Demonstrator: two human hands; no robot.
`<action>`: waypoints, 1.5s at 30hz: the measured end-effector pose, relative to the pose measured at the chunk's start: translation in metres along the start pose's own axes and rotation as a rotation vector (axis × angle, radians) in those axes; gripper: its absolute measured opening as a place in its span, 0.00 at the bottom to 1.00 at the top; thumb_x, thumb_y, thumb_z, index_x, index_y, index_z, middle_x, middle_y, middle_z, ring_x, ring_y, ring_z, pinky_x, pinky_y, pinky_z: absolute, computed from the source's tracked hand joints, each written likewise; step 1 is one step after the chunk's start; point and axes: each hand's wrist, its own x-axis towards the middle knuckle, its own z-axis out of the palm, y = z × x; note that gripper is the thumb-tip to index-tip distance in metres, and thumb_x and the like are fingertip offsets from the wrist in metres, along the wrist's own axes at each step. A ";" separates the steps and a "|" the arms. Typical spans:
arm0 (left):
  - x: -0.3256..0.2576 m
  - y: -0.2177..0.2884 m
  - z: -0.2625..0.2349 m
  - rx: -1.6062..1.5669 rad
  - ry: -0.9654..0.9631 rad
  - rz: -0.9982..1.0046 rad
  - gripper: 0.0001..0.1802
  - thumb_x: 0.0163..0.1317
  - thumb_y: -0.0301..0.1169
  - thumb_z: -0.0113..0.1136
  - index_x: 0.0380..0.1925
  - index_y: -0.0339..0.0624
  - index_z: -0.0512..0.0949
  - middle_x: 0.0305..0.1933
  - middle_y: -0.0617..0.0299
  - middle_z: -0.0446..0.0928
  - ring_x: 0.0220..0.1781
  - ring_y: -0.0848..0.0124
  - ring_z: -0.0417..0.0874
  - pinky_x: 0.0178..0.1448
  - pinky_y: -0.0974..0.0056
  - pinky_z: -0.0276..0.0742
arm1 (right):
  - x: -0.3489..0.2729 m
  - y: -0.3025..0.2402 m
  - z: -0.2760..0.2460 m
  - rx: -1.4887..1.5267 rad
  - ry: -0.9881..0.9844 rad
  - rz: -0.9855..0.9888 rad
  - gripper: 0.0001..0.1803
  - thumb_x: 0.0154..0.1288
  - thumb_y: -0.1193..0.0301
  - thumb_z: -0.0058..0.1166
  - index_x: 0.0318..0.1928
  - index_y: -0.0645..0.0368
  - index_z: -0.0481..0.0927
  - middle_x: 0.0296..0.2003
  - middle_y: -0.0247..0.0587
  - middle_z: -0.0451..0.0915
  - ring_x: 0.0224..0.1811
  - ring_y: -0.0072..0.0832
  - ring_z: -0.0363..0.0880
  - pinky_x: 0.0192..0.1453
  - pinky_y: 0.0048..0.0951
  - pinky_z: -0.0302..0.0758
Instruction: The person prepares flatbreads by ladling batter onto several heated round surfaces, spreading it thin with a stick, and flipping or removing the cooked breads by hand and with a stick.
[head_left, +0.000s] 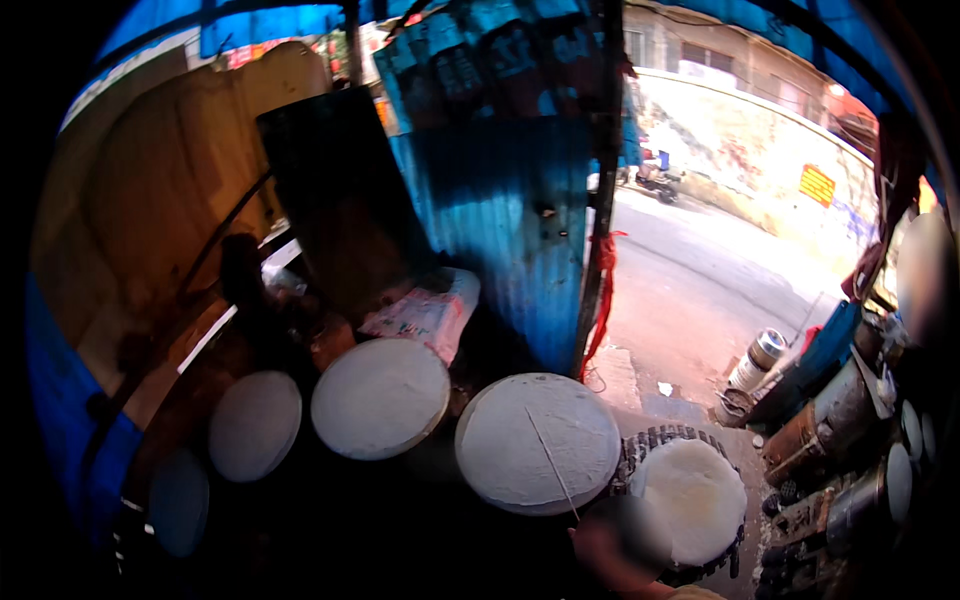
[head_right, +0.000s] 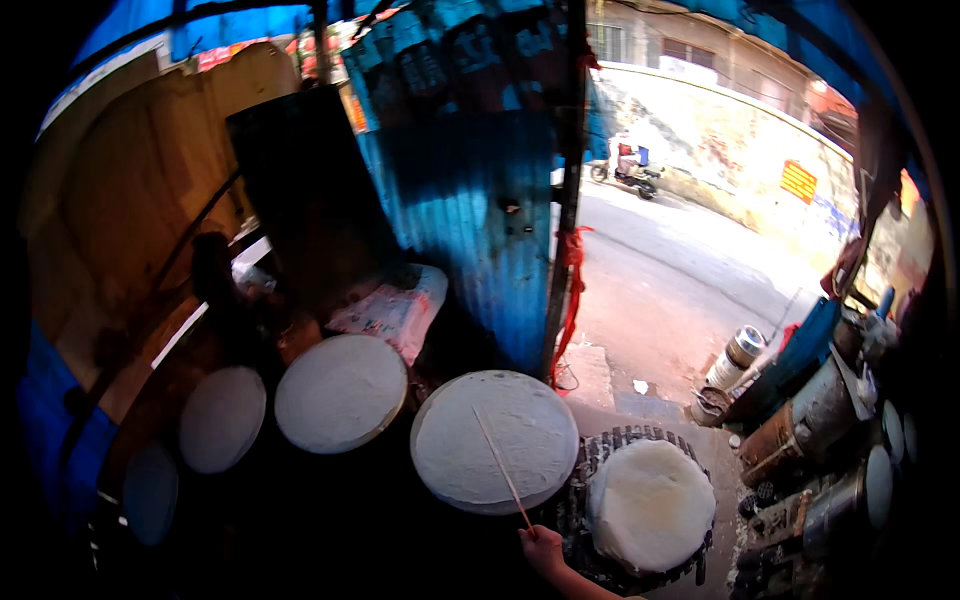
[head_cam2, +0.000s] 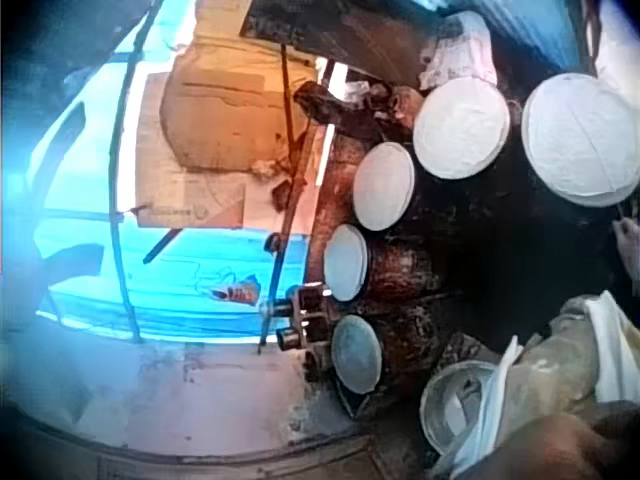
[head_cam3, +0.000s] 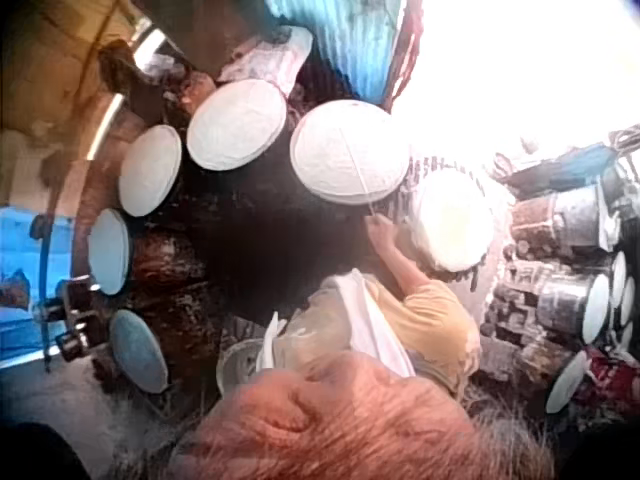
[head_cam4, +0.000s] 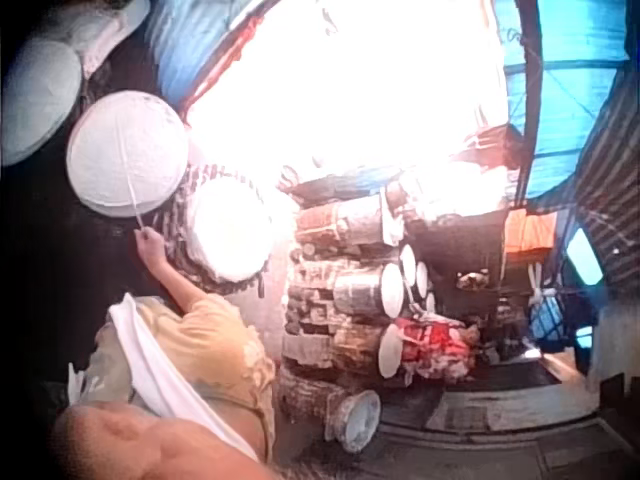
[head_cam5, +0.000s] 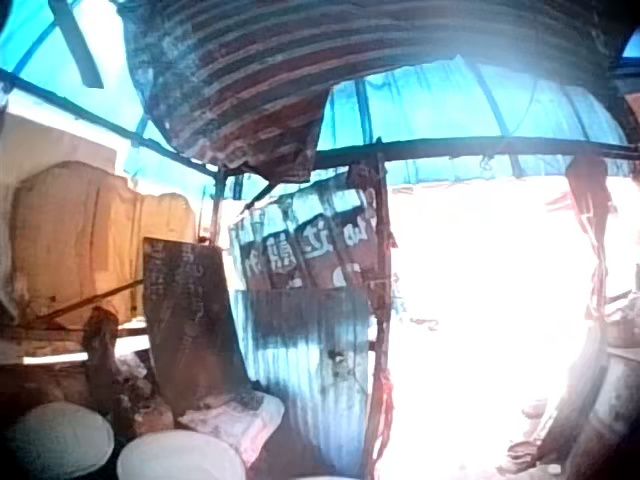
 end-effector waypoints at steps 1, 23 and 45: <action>-0.011 0.016 -0.034 -0.067 0.065 0.072 0.18 0.60 0.38 0.46 0.11 0.53 0.63 0.09 0.73 0.57 0.08 0.80 0.57 0.10 0.76 0.50 | -0.003 -0.034 0.016 -0.052 -0.146 -0.121 0.14 0.53 0.67 0.58 0.19 0.62 0.72 0.13 0.48 0.68 0.17 0.38 0.70 0.24 0.35 0.67; -0.050 -0.041 -0.354 0.770 0.685 -0.102 0.19 0.50 0.29 0.55 0.42 0.34 0.66 0.33 0.47 0.74 0.34 0.59 0.79 0.32 0.61 0.75 | -0.193 -0.222 0.141 -0.068 -1.703 -0.436 0.18 0.58 0.76 0.50 0.50 0.63 0.74 0.35 0.37 0.81 0.36 0.16 0.74 0.39 0.20 0.71; -0.207 -0.071 -0.197 -0.472 -0.200 0.873 0.14 0.60 0.23 0.45 0.46 0.46 0.61 0.15 0.69 0.56 0.10 0.84 0.54 0.11 0.78 0.49 | -0.245 -0.289 0.151 0.319 -2.306 -0.979 0.18 0.63 0.71 0.47 0.54 0.57 0.72 0.30 0.40 0.80 0.30 0.16 0.72 0.37 0.21 0.71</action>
